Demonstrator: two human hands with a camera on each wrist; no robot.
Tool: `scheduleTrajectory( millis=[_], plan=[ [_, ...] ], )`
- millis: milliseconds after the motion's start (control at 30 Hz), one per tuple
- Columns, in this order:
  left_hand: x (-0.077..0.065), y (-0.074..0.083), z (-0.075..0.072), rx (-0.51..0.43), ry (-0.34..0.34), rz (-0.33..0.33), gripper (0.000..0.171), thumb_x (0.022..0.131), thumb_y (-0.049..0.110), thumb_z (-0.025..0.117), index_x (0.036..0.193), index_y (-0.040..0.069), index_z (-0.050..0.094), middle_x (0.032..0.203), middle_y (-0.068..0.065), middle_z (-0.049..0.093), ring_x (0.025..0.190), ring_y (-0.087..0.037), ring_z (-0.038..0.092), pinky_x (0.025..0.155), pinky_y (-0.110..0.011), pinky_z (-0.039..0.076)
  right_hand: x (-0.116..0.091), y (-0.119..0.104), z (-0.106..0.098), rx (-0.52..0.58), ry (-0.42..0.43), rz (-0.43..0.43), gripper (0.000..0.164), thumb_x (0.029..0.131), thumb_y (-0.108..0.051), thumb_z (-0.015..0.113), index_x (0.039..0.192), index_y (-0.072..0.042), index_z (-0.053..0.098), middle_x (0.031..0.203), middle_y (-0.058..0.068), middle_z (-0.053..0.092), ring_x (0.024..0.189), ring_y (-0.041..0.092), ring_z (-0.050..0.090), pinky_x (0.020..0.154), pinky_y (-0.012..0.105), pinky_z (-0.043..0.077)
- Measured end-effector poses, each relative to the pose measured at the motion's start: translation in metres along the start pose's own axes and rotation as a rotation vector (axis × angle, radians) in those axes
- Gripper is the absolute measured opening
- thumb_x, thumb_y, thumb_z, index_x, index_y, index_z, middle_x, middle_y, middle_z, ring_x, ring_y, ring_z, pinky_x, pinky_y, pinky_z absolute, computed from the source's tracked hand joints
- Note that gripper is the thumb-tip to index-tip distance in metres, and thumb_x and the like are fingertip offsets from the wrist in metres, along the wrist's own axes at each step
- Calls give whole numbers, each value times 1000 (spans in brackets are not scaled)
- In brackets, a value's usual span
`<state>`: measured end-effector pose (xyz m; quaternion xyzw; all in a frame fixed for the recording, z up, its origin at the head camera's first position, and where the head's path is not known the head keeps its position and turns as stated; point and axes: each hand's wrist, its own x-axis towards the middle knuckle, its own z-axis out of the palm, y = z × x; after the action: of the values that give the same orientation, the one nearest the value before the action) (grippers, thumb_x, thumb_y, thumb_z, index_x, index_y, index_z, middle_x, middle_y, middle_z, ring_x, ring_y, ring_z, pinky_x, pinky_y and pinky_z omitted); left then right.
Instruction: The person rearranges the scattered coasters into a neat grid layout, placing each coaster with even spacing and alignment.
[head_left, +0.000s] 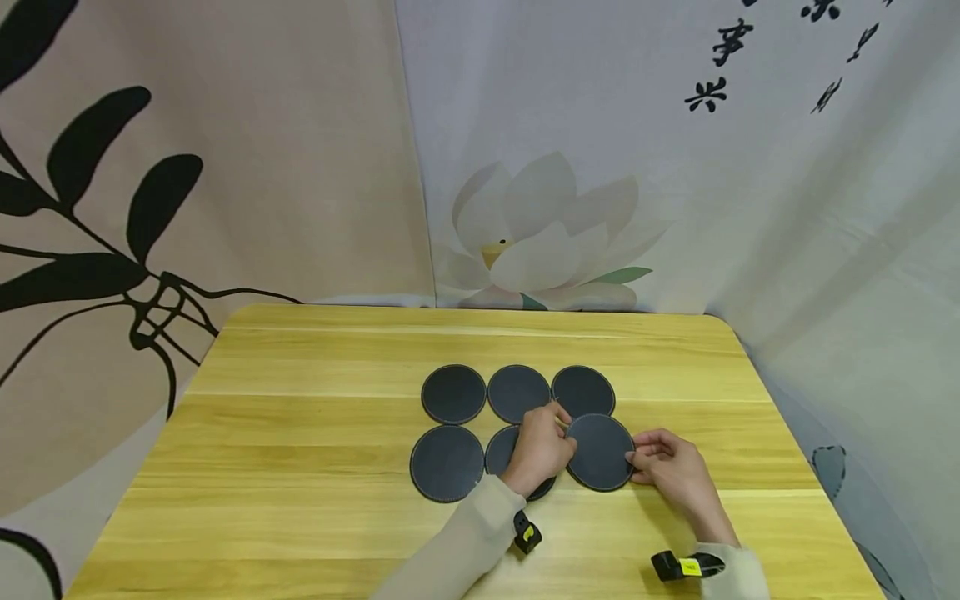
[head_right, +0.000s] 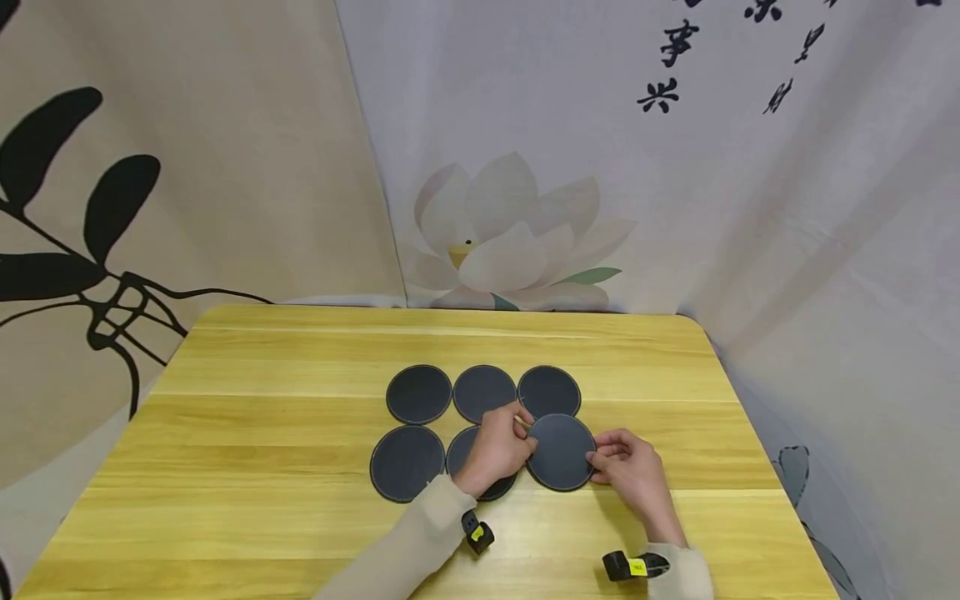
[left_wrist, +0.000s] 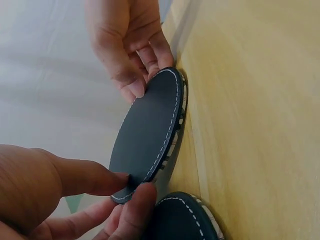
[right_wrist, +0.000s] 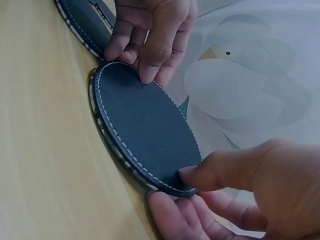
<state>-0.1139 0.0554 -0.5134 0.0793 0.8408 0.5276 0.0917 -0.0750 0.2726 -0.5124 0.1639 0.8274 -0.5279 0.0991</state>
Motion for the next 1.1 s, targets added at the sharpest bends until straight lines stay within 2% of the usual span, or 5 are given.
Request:
scheduleTrajectory(
  millis=[300,533,733,900,1100],
  plan=[
    [2,-1,3,26,-4,7,21,85,-7,68,106,-3,71,69,-3,62,52,-7,49,46,-19,38,-4,0,2,-84,21,0,29,91,-7,73,116,4,66,98,13,67,80,18,69,69,30,63],
    [3,-2,3,97,-33,25,23,80,-7,66,101,-3,73,88,-13,70,61,-8,50,56,-20,42,-8,1,2,-159,9,0,25,89,-8,74,111,4,67,92,12,68,76,17,69,67,29,62],
    [6,-2,0,146,-40,9,18,76,-4,69,93,-1,71,80,-7,66,64,-9,51,56,-20,43,-10,-4,2,-228,2,-26,26,88,-12,77,107,3,67,89,11,69,74,17,68,65,29,60],
    [5,-2,-1,162,-49,-3,14,76,-4,70,89,0,70,80,-5,64,65,-10,51,57,-21,43,-12,-5,2,-298,-5,-30,23,87,-15,79,103,-2,69,84,6,69,72,16,63,63,26,51],
    [6,-2,0,188,-35,16,14,75,-4,69,88,1,71,80,-5,65,65,-8,50,57,-19,42,-13,-5,1,-290,-6,-66,29,86,-15,82,106,1,69,85,5,69,72,14,62,62,26,50]
  ],
)
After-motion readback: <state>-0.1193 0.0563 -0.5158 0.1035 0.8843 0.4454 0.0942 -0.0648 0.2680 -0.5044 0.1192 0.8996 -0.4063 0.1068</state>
